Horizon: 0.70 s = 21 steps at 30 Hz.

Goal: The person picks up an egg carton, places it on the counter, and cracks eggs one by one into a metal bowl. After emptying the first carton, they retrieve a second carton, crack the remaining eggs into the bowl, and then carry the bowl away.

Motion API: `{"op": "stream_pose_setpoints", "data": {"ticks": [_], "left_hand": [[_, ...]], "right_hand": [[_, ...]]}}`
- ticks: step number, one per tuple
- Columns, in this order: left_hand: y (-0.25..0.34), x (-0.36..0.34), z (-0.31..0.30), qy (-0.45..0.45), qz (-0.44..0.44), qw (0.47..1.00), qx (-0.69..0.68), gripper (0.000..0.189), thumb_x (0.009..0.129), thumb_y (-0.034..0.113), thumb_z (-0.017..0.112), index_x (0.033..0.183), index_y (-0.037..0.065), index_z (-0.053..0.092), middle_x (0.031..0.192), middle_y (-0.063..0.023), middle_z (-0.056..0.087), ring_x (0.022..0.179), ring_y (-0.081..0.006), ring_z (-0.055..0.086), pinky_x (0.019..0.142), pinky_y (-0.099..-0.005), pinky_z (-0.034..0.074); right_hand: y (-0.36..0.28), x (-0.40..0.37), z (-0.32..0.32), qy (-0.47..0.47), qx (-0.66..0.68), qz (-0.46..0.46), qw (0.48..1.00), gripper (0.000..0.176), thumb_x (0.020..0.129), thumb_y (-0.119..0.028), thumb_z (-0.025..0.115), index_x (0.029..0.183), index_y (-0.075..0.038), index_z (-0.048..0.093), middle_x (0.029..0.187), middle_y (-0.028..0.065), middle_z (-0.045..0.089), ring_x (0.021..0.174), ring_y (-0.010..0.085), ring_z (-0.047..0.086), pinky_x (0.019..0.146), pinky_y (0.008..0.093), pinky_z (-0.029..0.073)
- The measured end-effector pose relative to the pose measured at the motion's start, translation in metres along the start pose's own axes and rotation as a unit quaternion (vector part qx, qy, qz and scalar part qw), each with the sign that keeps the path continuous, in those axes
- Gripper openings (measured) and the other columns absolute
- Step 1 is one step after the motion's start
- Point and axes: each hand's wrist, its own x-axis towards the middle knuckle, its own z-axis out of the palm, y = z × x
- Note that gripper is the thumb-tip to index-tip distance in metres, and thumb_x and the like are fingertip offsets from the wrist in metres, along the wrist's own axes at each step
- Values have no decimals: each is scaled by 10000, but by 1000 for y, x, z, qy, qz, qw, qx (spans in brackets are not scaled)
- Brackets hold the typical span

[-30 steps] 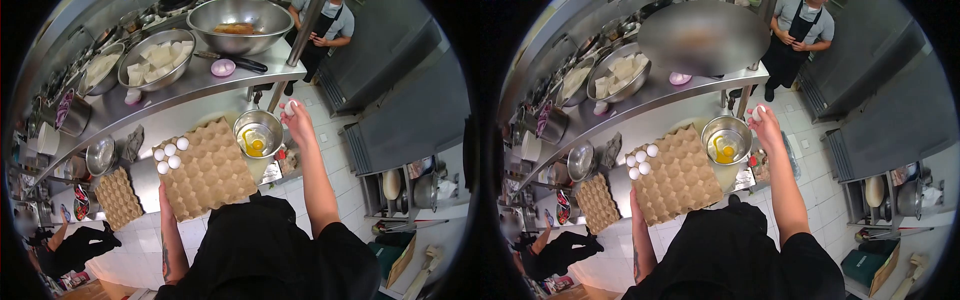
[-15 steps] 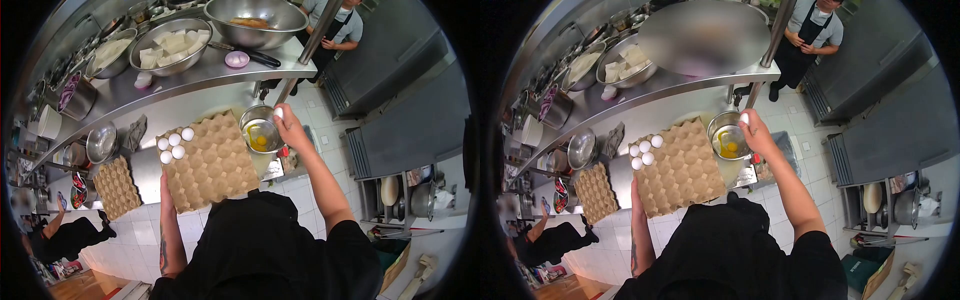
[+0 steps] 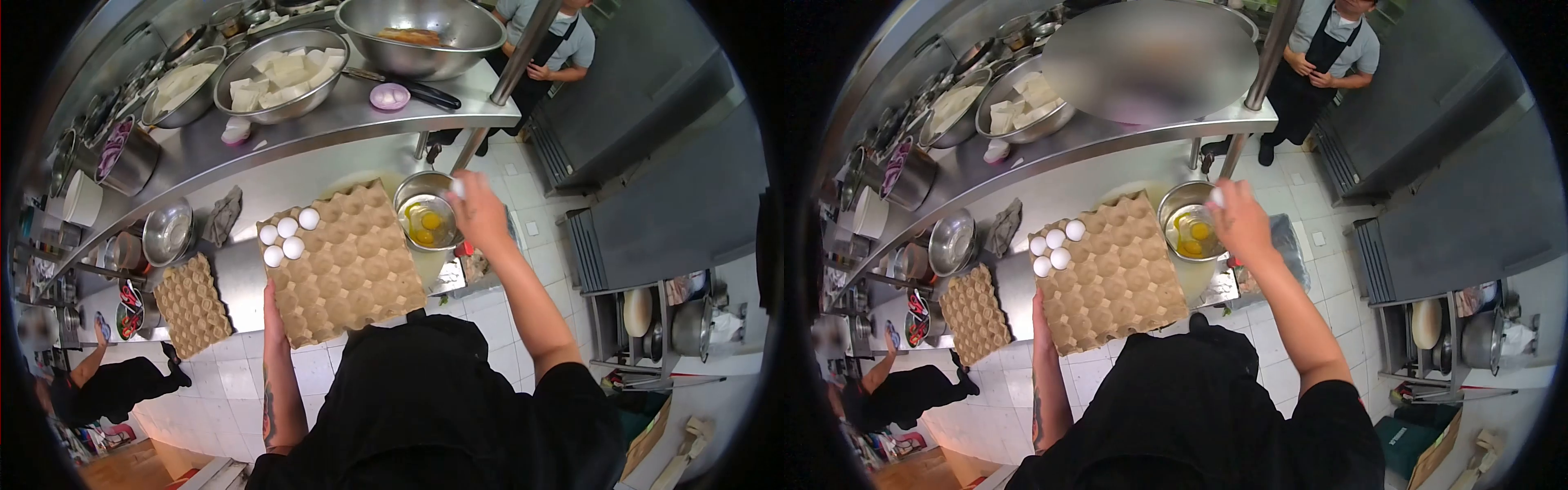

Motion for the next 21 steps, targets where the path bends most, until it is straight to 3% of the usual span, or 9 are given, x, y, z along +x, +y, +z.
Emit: {"op": "stream_pose_setpoints", "data": {"ticks": [2, 4, 5, 7, 8, 10, 13, 16, 21], "left_hand": [[5, -5, 10, 19, 6, 1000, 11, 699, 1032, 547, 464, 1518, 46, 414, 1476, -134, 531, 1301, -286, 557, 1084, -402, 450], [10, -11, 15, 11, -23, 1000, -4, 705, 1032, 551, 463, 1520, 45, 412, 1481, -129, 528, 1303, -280, 554, 1086, -397, 445], [7, -9, 11, 21, -16, 1000, -6, 705, 1032, 551, 463, 1520, 45, 412, 1481, -129, 528, 1303, -280, 554, 1086, -397, 445], [-1, -1, -3, 15, -15, 1000, 13, 725, 1029, 565, 461, 1526, 40, 404, 1485, -124, 525, 1306, -275, 550, 1089, -390, 441], [4, -3, -1, 22, -5, 1000, 12, 725, 1029, 565, 461, 1526, 40, 404, 1485, -124, 525, 1306, -275, 550, 1089, -390, 441], [7, -7, 7, 45, -3, 998, 50, 735, 1025, 578, 463, 1520, 37, 413, 1485, -121, 526, 1307, -266, 549, 1088, -387, 441], [4, -2, 3, -1, -15, 1000, 20, 728, 1026, 580, 462, 1514, 41, 424, 1483, -117, 526, 1313, -258, 541, 1095, -385, 433], [-9, 7, -12, -23, -22, 999, -7, 720, 1027, 574, 463, 1512, 43, 427, 1479, -116, 529, 1312, -256, 541, 1096, -382, 431], [-10, 9, -13, -8, -6, 1000, -20, 715, 1026, 570, 468, 1508, 43, 433, 1471, -115, 536, 1306, -258, 549, 1091, -380, 436]], "right_hand": [[23, -10, 0, 188, 168, 31, 967, 404, 951, -292, 683, 1269, -75, 560, 1160, 234, 624, 906, 405, 685, 770, 465, 551], [45, -23, 0, 174, 247, 181, 936, 435, 932, -233, 701, 1280, -13, 559, 1213, 242, 631, 939, 402, 681, 789, 469, 545], [63, -33, 6, 169, 255, 173, 936, 435, 932, -233, 701, 1280, -13, 559, 1213, 242, 631, 939, 402, 681, 789, 469, 545], [89, -41, 27, 203, -193, 17, 960, 401, 936, -154, 686, 1300, -20, 585, 1128, 225, 669, 972, 359, 669, 834, 405, 542], [69, -31, 23, 207, -185, 9, 961, 401, 936, -154, 686, 1300, -20, 585, 1128, 225, 669, 972, 359, 669, 834, 405, 542], [3, -17, 5, 186, 55, 9, 981, 414, 915, -162, 714, 1296, -34, 618, 1183, 225, 669, 1059, 379, 662, 901, 399, 532], [-92, 4, 40, 50, 321, -147, 934, 426, 909, -148, 702, 1302, -17, 602, 1268, 205, 637, 1146, 403, 622, 954, 452, 512], [-164, 30, 84, 42, 220, -254, 941, 481, 855, -108, 715, 1320, -41, 607, 1312, 171, 604, 1209, 372, 585, 984, 439, 501], [-192, 56, 111, -100, 107, -251, 957, 471, 823, -79, 732, 1282, -45, 630, 1182, 147, 601, 1167, 344, 595, 957, 440, 507]]}}
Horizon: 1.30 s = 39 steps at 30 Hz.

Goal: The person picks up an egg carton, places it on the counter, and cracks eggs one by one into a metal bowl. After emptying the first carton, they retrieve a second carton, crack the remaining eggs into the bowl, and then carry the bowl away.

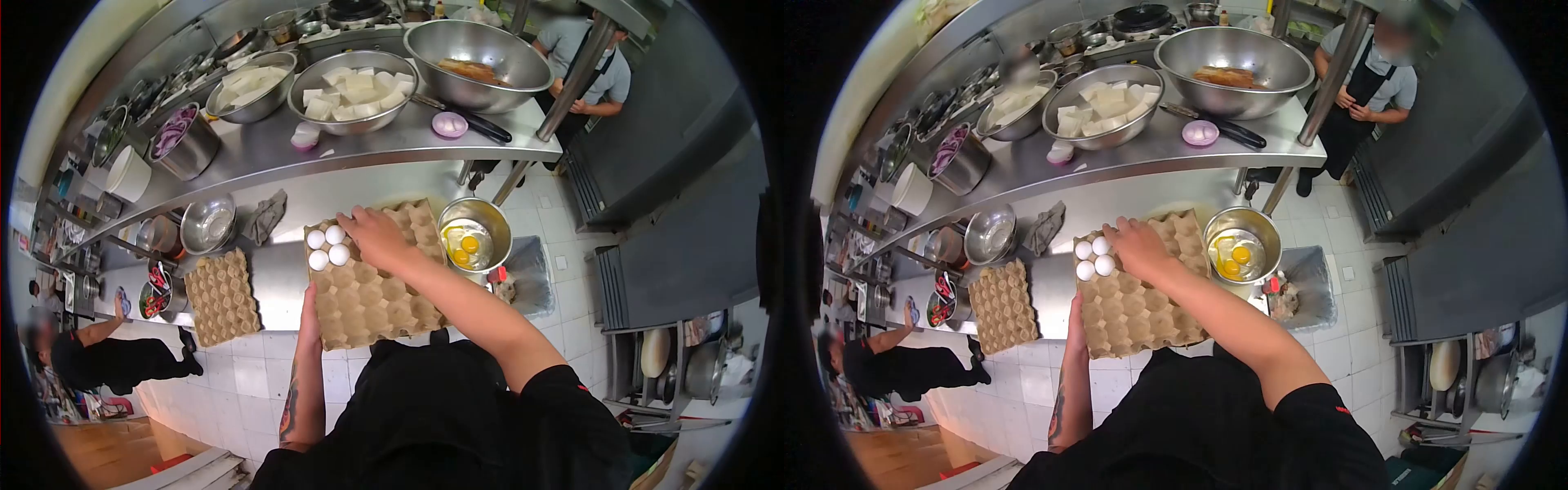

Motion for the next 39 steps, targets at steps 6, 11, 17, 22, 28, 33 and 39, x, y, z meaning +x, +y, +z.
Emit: {"op": "stream_pose_setpoints", "data": {"ticks": [6, 11, 17, 22, 28, 33, 39], "left_hand": [[10, -7, 11, -17, -4, 1000, -3, 711, 1028, 561, 466, 1509, 38, 431, 1478, -119, 531, 1309, -257, 548, 1090, -379, 437], [8, -8, 11, -12, -7, 1000, 5, 704, 1038, 549, 444, 1512, 29, 424, 1477, -129, 534, 1308, -268, 551, 1091, -385, 441], [7, -6, 11, -30, 2, 1000, -10, 682, 1044, 536, 435, 1503, 31, 434, 1468, -135, 542, 1292, -286, 563, 1084, -403, 452], [13, -13, 21, -15, -5, 1000, 27, 703, 1034, 554, 437, 1509, 35, 426, 1464, -142, 545, 1292, -297, 564, 1084, -413, 455], [18, -21, 33, 17, 0, 999, 39, 708, 1030, 558, 440, 1511, 38, 420, 1463, -144, 543, 1296, -301, 562, 1081, -418, 458], [14, -14, 25, -28, 17, 999, 14, 702, 1034, 551, 428, 1513, 37, 415, 1457, -144, 546, 1286, -301, 571, 1069, -420, 469], [19, -20, 31, 2, -1, 1000, 31, 700, 1034, 546, 439, 1515, 38, 412, 1459, -144, 542, 1284, -304, 574, 1072, -425, 469]], "right_hand": [[15, -29, -25, 83, 286, 16, 954, 408, 853, -71, 746, 1247, -58, 644, 1122, 79, 640, 990, 216, 651, 840, 359, 543], [57, -97, -64, 115, 660, 205, 713, 343, 948, -118, 702, 1273, -49, 616, 1156, 67, 676, 918, 145, 666, 786, 304, 563], [140, -171, -110, 446, 557, 265, 648, 437, 1031, -193, 602, 1411, -15, 481, 1115, 106, 650, 845, 178, 669, 770, 323, 576], [202, -146, -107, 528, 503, 290, 619, 382, 1061, -229, 556, 1377, -31, 473, 1111, 131, 665, 802, 167, 648, 741, 321, 563], [180, -157, -126, 394, 620, 294, 611, 360, 1059, -217, 556, 1357, -27, 495, 1068, 105, 647, 778, 139, 619, 683, 291, 530], [153, -162, -113, 267, 472, 268, 796, 303, 1061, -214, 561, 1326, -81, 499, 967, 37, 616, 731, 85, 520, 648, 249, 450], [157, -157, -102, 231, 227, 208, 923, 289, 1042, -185, 579, 1289, -80, 473, 941, 92, 615, 779, 213, 584, 722, 351, 494]]}}
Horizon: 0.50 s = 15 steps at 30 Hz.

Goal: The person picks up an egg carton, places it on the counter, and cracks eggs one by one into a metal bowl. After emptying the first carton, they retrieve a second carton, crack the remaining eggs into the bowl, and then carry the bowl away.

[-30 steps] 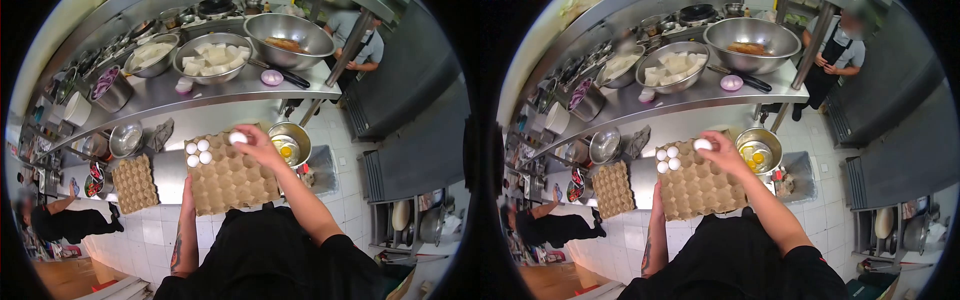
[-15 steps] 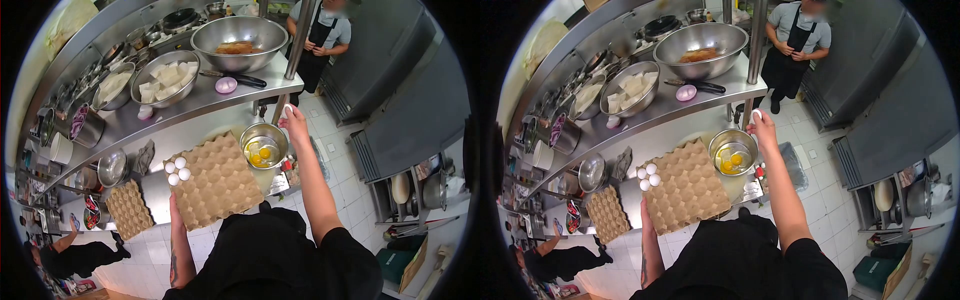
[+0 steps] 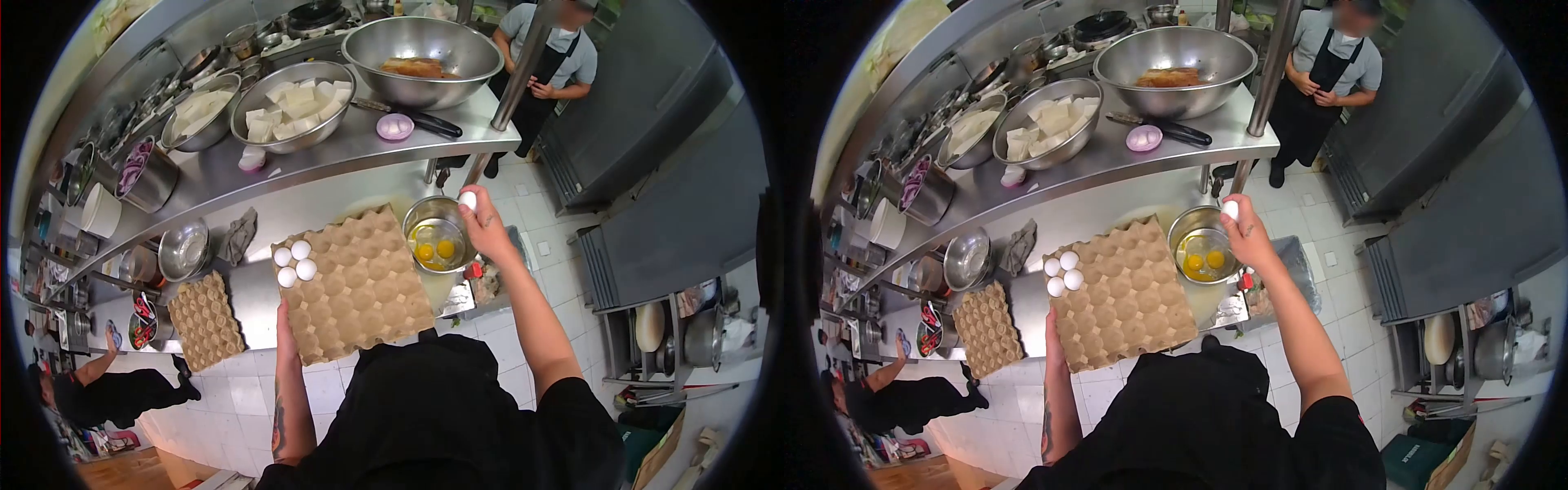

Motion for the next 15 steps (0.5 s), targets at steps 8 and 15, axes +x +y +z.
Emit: {"op": "stream_pose_setpoints", "data": {"ticks": [8, 15], "left_hand": [[-4, 3, -5, -10, 5, 1000, -11, 688, 1035, 542, 440, 1503, 38, 435, 1454, -136, 553, 1282, -294, 572, 1079, -415, 457], [-10, 8, -15, -15, -3, 1000, -13, 681, 1044, 531, 417, 1505, 31, 434, 1461, -136, 547, 1284, -288, 569, 1078, -406, 455]], "right_hand": [[-35, -4, -7, -47, -199, -48, 978, 354, 1002, -270, 623, 1285, -107, 489, 1059, 189, 629, 891, 399, 647, 781, 468, 516], [-41, -3, -3, -108, -400, -69, 907, 358, 983, -376, 625, 1247, -145, 550, 1031, 171, 605, 882, 398, 654, 751, 475, 527]]}}
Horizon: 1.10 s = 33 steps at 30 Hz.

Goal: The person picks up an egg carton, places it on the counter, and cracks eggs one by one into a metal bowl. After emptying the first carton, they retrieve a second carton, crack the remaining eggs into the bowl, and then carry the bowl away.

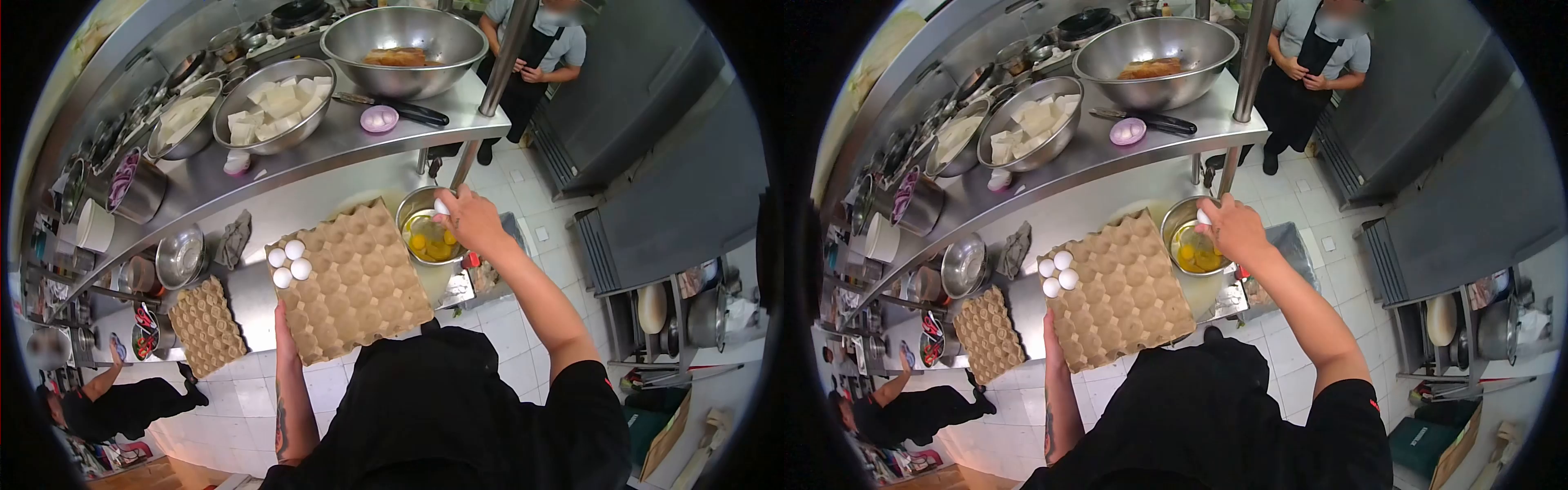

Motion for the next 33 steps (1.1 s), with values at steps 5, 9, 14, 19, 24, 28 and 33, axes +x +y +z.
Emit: {"op": "stream_pose_setpoints", "data": {"ticks": [5, 9, 14, 19, 24, 28, 33], "left_hand": [[0, 2, -1, -2, 0, 1000, -9, 692, 1040, 540, 431, 1509, 31, 429, 1466, -133, 541, 1298, -284, 555, 1085, -402, 447], [-7, 6, -7, 13, 28, 1000, 3, 706, 1031, 555, 461, 1508, 36, 431, 1473, -128, 534, 1305, -274, 546, 1090, -402, 439], [-6, 4, -10, 59, 6, 998, 14, 697, 1029, 558, 472, 1499, 44, 442, 1464, -122, 539, 1299, -262, 549, 1088, -398, 440], [3, -1, 0, 20, -18, 999, -18, 670, 1028, 553, 481, 1478, 56, 465, 1428, -110, 567, 1266, -244, 572, 1065, -375, 456], [-6, 5, -12, 36, -3, 999, -3, 647, 1041, 532, 464, 1475, 52, 468, 1419, -116, 576, 1245, -249, 591, 1056, -375, 466], [-4, 4, -9, 14, -10, 1000, -21, 647, 1047, 526, 449, 1479, 44, 461, 1423, -124, 574, 1248, -262, 593, 1056, -382, 468], [-2, 2, 0, -1, 3, 1000, -15, 676, 1043, 543, 438, 1488, 35, 452, 1428, -132, 573, 1263, -272, 586, 1061, -387, 466]], "right_hand": [[19, -20, -13, 146, 156, 97, 972, 405, 963, -350, 672, 1255, -98, 551, 1100, 191, 633, 840, 372, 672, 693, 470, 538], [74, -63, -6, 181, 300, 233, 907, 379, 977, -248, 668, 1291, -68, 557, 1073, 203, 687, 853, 340, 693, 729, 442, 549], [-11, -38, 2, 161, 289, 165, 929, 343, 939, -176, 714, 1251, -52, 641, 1123, 151, 717, 935, 233, 711, 801, 347, 557], [-191, 12, 35, 57, 322, -177, 928, 354, 892, -186, 715, 1224, -79, 657, 1167, 121, 659, 1033, 338, 664, 864, 438, 553], [-238, 45, 80, 17, 160, -222, 962, 340, 853, -109, 705, 1185, -50, 665, 1154, 139, 613, 982, 357, 656, 822, 451, 552], [-213, 47, 67, -37, 406, -184, 894, 316, 823, -112, 760, 1115, -19, 683, 1110, 142, 616, 946, 284, 665, 813, 375, 565], [-81, 4, 45, -53, 718, 58, 691, 429, 926, -140, 719, 1311, -58, 548, 1083, 78, 638, 916, 171, 673, 754, 313, 582]]}}
